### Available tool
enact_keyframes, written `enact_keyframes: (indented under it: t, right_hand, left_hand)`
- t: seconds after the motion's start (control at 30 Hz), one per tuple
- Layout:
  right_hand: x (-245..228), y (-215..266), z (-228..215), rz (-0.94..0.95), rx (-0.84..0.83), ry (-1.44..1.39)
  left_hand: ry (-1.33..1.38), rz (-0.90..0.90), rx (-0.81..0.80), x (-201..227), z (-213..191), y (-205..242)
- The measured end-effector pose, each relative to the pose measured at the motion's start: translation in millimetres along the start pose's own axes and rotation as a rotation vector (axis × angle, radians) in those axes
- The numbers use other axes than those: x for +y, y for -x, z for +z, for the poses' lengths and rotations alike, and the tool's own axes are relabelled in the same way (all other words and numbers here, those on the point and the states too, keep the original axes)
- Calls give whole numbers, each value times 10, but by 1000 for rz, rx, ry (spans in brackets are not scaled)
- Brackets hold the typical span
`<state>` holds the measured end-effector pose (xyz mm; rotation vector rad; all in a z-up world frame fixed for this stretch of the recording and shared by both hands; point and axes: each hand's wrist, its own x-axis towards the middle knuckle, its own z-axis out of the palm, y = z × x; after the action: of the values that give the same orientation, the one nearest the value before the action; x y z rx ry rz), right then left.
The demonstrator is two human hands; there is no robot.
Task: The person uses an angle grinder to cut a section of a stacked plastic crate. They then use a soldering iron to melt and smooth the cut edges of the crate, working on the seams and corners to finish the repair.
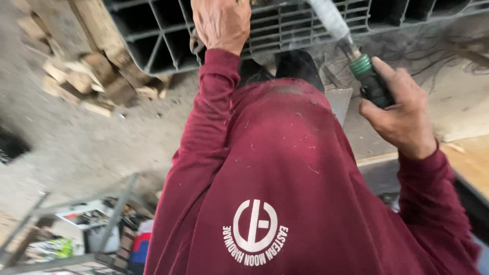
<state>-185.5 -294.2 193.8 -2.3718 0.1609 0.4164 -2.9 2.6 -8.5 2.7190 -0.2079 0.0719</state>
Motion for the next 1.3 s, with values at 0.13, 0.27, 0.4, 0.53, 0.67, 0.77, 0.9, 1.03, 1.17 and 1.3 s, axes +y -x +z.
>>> enact_keyframes:
  t: [0.13,0.27,0.4,0.53,0.67,0.77,0.9,1.03,1.17,1.3]
  right_hand:
    - [8,196,334,320,205,-863]
    - [-191,283,659,394,375,-1617]
    - [-266,414,781,411,557,-1740]
    - [41,485,641,366,641,-1772]
    - [565,473,433,306,677,-1820]
    - [1066,507,143,281,646,-1866]
    - [1859,626,-418,377,601,-1718]
    - [2633,941,-1064,463,602,-1427]
    - [3381,1237,-1709,414,622,-1012]
    - [3778,1364,-2127,412,669,-955]
  left_hand:
    - [10,86,42,227,-316,-210]
    - [119,218,16,452,-674,-268]
    - [253,248,-152,498,-818,-321]
    - [183,337,-100,554,-889,-366]
    - [84,328,77,813,-889,-408]
    - [162,319,119,1300,-961,-389]
    - [777,-142,-153,2426,-731,-222]
    - [1383,-563,-486,3610,-130,-63]
    - [1679,-828,-744,4701,537,167]
    - [1690,-820,-1126,5449,1031,481]
